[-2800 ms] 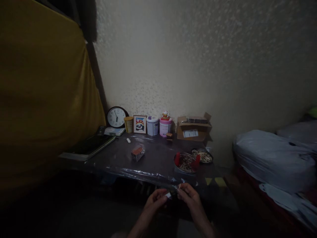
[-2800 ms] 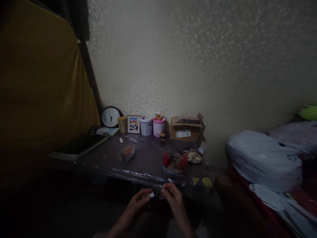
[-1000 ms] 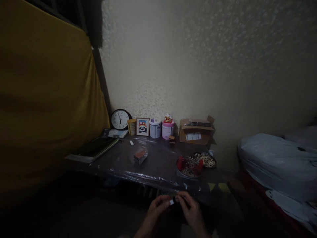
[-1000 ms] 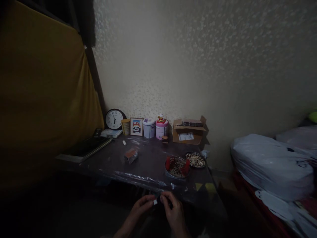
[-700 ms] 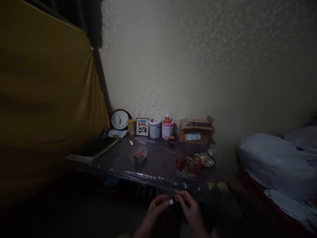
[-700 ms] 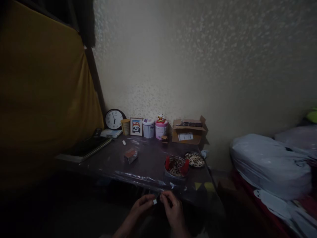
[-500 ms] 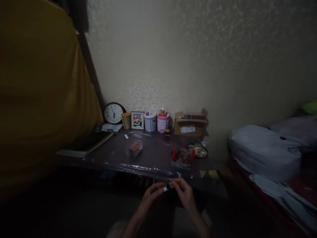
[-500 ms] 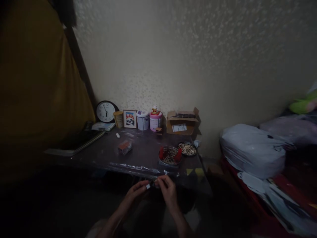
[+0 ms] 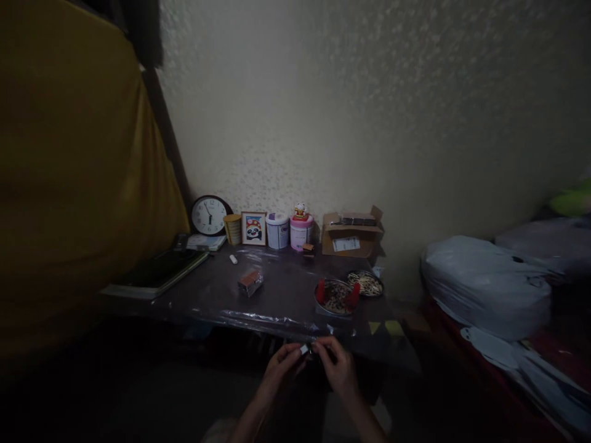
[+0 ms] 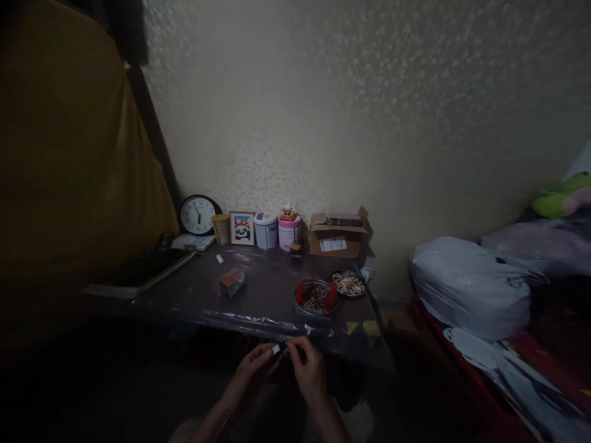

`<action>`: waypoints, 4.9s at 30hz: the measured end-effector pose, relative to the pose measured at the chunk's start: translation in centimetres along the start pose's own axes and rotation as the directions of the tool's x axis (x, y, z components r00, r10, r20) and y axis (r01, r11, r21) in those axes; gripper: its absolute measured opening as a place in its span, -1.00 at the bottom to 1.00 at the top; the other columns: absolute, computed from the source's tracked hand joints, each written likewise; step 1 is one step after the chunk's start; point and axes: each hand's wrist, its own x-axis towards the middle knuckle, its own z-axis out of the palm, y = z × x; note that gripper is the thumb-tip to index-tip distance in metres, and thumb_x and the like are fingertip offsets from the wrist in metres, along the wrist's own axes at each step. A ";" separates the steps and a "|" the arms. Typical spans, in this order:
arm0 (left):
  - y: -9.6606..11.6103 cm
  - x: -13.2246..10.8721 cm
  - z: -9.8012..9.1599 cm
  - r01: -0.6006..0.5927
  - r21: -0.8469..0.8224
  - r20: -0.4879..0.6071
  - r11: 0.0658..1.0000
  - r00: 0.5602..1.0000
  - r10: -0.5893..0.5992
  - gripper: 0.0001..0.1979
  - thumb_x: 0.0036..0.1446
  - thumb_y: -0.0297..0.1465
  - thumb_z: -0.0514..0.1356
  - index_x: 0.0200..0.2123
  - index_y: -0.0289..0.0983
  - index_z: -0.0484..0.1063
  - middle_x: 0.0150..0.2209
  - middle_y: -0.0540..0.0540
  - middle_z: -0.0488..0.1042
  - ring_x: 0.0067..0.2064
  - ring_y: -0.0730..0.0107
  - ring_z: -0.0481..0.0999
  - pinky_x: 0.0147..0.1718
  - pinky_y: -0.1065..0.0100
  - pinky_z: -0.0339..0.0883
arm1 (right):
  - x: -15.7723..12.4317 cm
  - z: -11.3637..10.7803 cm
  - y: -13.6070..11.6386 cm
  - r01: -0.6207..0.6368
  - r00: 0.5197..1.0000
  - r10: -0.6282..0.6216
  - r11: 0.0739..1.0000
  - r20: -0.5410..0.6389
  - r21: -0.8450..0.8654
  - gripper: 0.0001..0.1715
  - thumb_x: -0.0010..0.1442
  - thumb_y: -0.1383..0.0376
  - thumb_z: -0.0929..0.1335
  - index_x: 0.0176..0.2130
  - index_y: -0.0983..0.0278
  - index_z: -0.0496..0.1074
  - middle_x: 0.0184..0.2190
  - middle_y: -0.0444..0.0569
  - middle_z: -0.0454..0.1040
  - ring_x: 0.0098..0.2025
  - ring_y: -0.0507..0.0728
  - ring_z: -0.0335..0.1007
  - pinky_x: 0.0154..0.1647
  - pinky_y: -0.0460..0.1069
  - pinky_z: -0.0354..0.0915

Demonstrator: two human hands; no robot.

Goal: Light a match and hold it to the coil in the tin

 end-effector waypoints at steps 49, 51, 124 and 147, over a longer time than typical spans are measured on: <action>4.3 -4.6 -2.9 -0.072 0.113 -0.091 0.991 0.992 0.083 -0.76 -0.14 -0.28 0.33 -0.35 -0.26 0.56 -0.23 -0.14 0.60 -0.20 0.32 0.51 -0.25 0.39 0.31 | 2.5 -4.8 -3.7 0.169 0.872 -0.177 0.984 -0.456 -0.058 -0.78 0.09 0.21 0.32 -0.50 0.27 0.43 -0.50 -0.05 0.45 -0.42 0.10 0.35 -0.39 -0.02 0.32; 4.1 -4.7 -3.9 -0.041 0.055 -0.124 0.998 0.991 0.048 -0.79 -0.14 -0.32 0.33 -0.36 -0.25 0.56 -0.22 -0.12 0.60 -0.21 0.32 0.52 -0.25 0.38 0.33 | 2.6 -5.0 -3.8 0.163 0.867 -0.174 0.985 -0.466 -0.065 -0.79 0.08 0.21 0.32 -0.50 0.26 0.44 -0.52 -0.06 0.45 -0.44 0.10 0.34 -0.41 -0.02 0.31; 3.6 -4.5 -4.5 0.024 0.078 -0.207 0.997 0.978 -0.008 -0.72 -0.34 -0.20 0.40 -0.49 -0.17 0.52 -0.32 -0.18 0.59 -0.01 -0.10 0.43 -0.02 0.06 0.24 | 10.9 -2.5 -2.3 -0.060 0.937 0.171 0.938 -0.304 0.343 -0.70 -0.10 0.11 0.41 -0.46 0.31 0.47 -0.67 -0.17 0.36 -0.65 -0.01 0.22 -0.66 -0.11 0.23; 2.3 -3.1 -6.4 0.058 0.011 -0.233 0.998 0.971 -0.054 -0.72 -0.36 -0.16 0.40 -0.49 -0.09 0.51 -0.25 -0.17 0.59 0.10 -0.17 0.32 0.06 -0.04 0.18 | 12.6 -2.2 -2.1 -0.065 0.933 0.155 0.960 -0.324 0.273 -0.69 -0.13 0.08 0.39 -0.50 0.30 0.44 -0.61 -0.10 0.46 -0.58 0.08 0.34 -0.61 -0.06 0.25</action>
